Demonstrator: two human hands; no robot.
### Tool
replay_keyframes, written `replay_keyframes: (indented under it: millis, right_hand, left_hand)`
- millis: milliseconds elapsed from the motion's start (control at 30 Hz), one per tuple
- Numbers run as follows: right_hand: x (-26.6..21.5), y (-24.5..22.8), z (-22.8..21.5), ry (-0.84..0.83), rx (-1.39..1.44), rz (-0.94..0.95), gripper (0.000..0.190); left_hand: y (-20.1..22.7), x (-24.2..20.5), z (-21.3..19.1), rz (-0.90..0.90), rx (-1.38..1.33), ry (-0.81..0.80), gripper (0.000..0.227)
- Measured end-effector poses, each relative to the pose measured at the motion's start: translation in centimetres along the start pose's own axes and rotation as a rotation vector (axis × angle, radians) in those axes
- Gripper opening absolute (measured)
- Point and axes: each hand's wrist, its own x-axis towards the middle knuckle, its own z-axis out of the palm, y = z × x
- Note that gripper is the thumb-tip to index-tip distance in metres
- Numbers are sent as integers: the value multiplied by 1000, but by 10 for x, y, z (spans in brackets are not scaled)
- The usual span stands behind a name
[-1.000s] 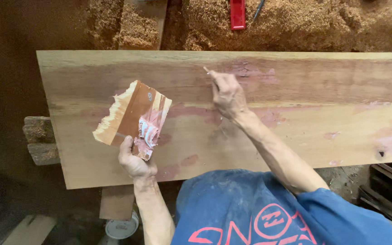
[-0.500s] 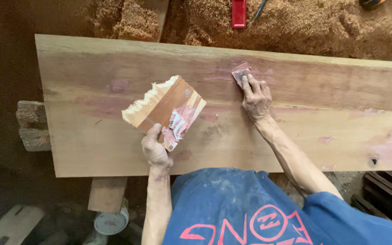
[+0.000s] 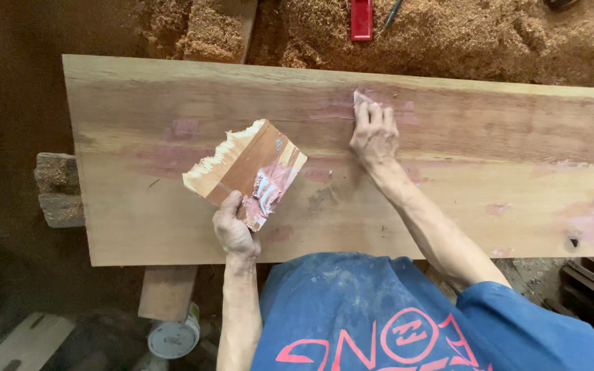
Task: The person applies a pinkish filler paste to a large wooden plank using a small putty knife. They repeatedly scoop filler from a small wooden palette and spread it into the wood grain and knots.
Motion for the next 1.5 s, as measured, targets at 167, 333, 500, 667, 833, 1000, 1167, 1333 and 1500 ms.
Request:
replay_keyframes:
  millis: [167,333,500,667,833,1000,1167,1333,1500]
  right_hand:
    - [-42,-7,-17,21,15,-149,39]
    - [-19,30,-28,155,41,-222,42]
    - [-41,16,-47,36,66,-218,38]
    - [-28,43,-33,104,-18,184,33]
    - [16,57,18,-158,-328,140,20]
    - [29,-39,55,16,-97,292,24]
    - [21,-72,29,15,28,50,27]
    - [15,23,-9,0,-53,310,27]
    - [-1,25,-11,34,-111,274,22]
  left_hand:
    - [-3,-2,-4,-13,-19,20,37]
    - [-9,-4,-4,-37,-34,-18,37]
    - [-11,-2,5,-65,15,-18,38]
    - [-11,9,14,-41,39,-65,36]
    - [0,15,16,-64,60,-28,37]
    - [17,10,22,-4,34,-49,37]
    - [41,13,34,26,-39,-72,39]
    - [45,22,32,29,-15,-78,40]
    - [24,33,27,51,71,3,35]
